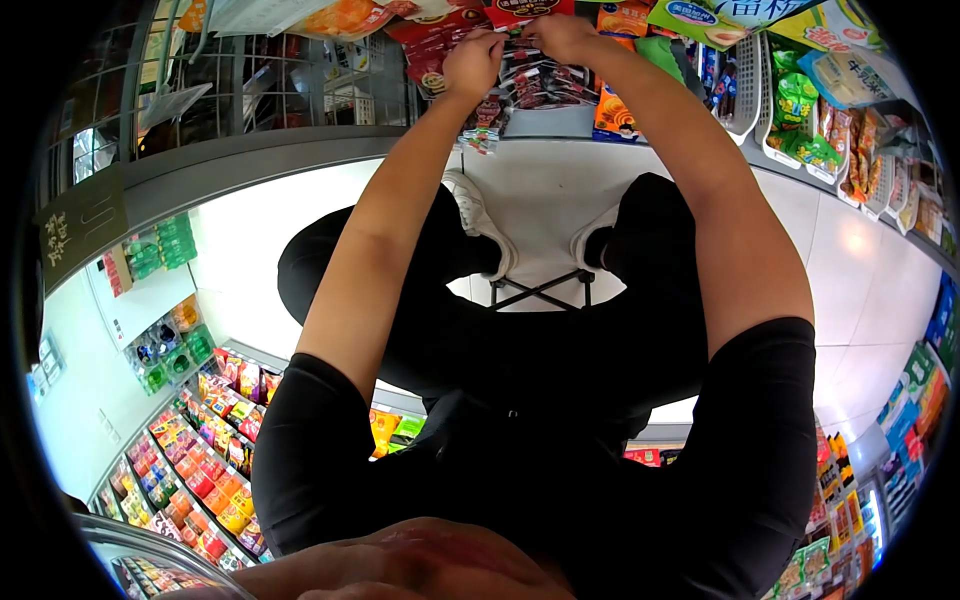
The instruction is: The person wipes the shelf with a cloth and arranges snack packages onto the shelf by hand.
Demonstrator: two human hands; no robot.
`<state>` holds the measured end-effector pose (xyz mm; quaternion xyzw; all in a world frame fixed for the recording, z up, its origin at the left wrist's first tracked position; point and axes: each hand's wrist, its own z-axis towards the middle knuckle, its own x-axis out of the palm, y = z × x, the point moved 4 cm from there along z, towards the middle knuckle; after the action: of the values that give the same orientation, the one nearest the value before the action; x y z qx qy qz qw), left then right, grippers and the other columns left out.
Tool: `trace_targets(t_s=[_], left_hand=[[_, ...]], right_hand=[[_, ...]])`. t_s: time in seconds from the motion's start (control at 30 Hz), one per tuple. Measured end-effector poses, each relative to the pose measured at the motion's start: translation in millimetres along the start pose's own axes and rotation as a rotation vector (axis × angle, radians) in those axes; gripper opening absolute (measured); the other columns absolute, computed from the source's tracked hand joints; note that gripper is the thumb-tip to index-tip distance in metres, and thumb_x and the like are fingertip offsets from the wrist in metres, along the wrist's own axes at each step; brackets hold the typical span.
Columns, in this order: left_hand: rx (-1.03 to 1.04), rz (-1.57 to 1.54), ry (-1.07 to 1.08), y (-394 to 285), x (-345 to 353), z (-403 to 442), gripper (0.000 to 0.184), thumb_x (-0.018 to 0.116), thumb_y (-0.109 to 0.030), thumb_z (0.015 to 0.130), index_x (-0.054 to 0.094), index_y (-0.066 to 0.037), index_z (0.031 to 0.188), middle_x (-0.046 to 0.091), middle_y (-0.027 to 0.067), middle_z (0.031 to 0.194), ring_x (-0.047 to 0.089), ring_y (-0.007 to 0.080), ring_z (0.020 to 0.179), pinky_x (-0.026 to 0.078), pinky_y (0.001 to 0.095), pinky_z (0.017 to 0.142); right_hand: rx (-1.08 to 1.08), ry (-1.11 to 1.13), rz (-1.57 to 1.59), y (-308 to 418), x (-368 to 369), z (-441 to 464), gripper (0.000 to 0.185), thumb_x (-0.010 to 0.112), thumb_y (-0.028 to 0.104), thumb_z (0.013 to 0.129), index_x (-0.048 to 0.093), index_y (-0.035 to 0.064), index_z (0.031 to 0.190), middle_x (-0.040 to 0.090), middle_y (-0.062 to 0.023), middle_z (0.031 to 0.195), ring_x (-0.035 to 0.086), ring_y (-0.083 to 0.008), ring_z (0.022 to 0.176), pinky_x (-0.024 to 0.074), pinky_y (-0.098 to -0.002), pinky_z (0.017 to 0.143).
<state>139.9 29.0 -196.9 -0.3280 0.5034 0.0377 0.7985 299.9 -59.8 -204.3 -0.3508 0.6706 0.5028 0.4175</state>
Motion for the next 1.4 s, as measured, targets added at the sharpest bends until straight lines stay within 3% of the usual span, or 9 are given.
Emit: trace_targets(t_s=[0.1, 0.2, 0.47, 0.67, 1.03, 1.4], left_hand=[[0.050, 0.068, 0.004, -0.6, 2.3, -0.6, 0.019, 0.064, -0.026, 0.093, 0.076, -0.021, 0.107, 0.067, 0.0068, 0.105, 0.068, 0.0326, 0.088, 0.055, 0.0459, 0.073], [0.050, 0.118, 0.031, 1.7, -0.5, -2.5, 0.020, 0.064, -0.025, 0.093, 0.077, -0.023, 0.108, 0.064, 0.0074, 0.104, 0.068, 0.0329, 0.087, 0.054, 0.0468, 0.072], [0.025, 0.191, 0.164, 12.6, 8.1, -4.3, 0.022, 0.063, -0.024, 0.093, 0.076, -0.023, 0.111, 0.063, 0.0111, 0.103, 0.067, 0.0365, 0.086, 0.055, 0.0491, 0.074], [0.033, 0.053, 0.066, 3.0, -0.6, -6.1, 0.022, 0.064, -0.024, 0.092, 0.075, -0.022, 0.111, 0.064, 0.0109, 0.100, 0.067, 0.0363, 0.086, 0.056, 0.0479, 0.072], [0.085, -0.034, 0.142, -2.1, -3.0, -10.6, 0.021, 0.066, -0.023, 0.092, 0.075, -0.021, 0.111, 0.063, 0.0094, 0.094, 0.066, 0.0342, 0.086, 0.054, 0.0464, 0.074], [0.051, -0.089, 0.193, -12.0, -0.7, -10.9, 0.023, 0.063, -0.028, 0.095, 0.075, -0.020, 0.114, 0.066, 0.0122, 0.097, 0.066, 0.0360, 0.092, 0.054, 0.0469, 0.080]], right_hand=[[-0.083, 0.066, 0.080, -6.0, -7.5, 4.4, 0.030, 0.059, 0.026, 0.096, 0.066, 0.0173, 0.125, 0.073, -0.0098, 0.105, 0.070, -0.0273, 0.097, 0.0548, -0.0416, 0.085], [-0.050, -0.047, 0.061, -14.7, -24.6, 2.2, 0.030, 0.057, 0.026, 0.098, 0.064, 0.0165, 0.126, 0.072, -0.0104, 0.104, 0.070, -0.0269, 0.096, 0.0548, -0.0404, 0.084], [0.002, -0.139, -0.060, -14.0, -20.6, 6.8, 0.027, 0.058, 0.028, 0.097, 0.068, 0.0217, 0.121, 0.073, -0.0086, 0.107, 0.070, -0.0292, 0.097, 0.0560, -0.0431, 0.084], [0.021, -0.095, -0.135, -4.7, -22.1, 6.5, 0.027, 0.062, 0.029, 0.095, 0.070, 0.0243, 0.120, 0.074, -0.0080, 0.107, 0.070, -0.0303, 0.100, 0.0561, -0.0451, 0.085], [-0.046, -0.055, -0.131, 11.2, -13.8, 8.7, 0.036, 0.068, 0.027, 0.090, 0.068, 0.0245, 0.126, 0.073, -0.0112, 0.108, 0.070, -0.0319, 0.101, 0.0560, -0.0463, 0.086], [0.075, 0.001, -0.309, 16.6, -8.9, 15.7, 0.022, 0.068, 0.023, 0.088, 0.072, 0.0131, 0.107, 0.073, -0.0161, 0.102, 0.072, -0.0322, 0.095, 0.0583, -0.0456, 0.077]])
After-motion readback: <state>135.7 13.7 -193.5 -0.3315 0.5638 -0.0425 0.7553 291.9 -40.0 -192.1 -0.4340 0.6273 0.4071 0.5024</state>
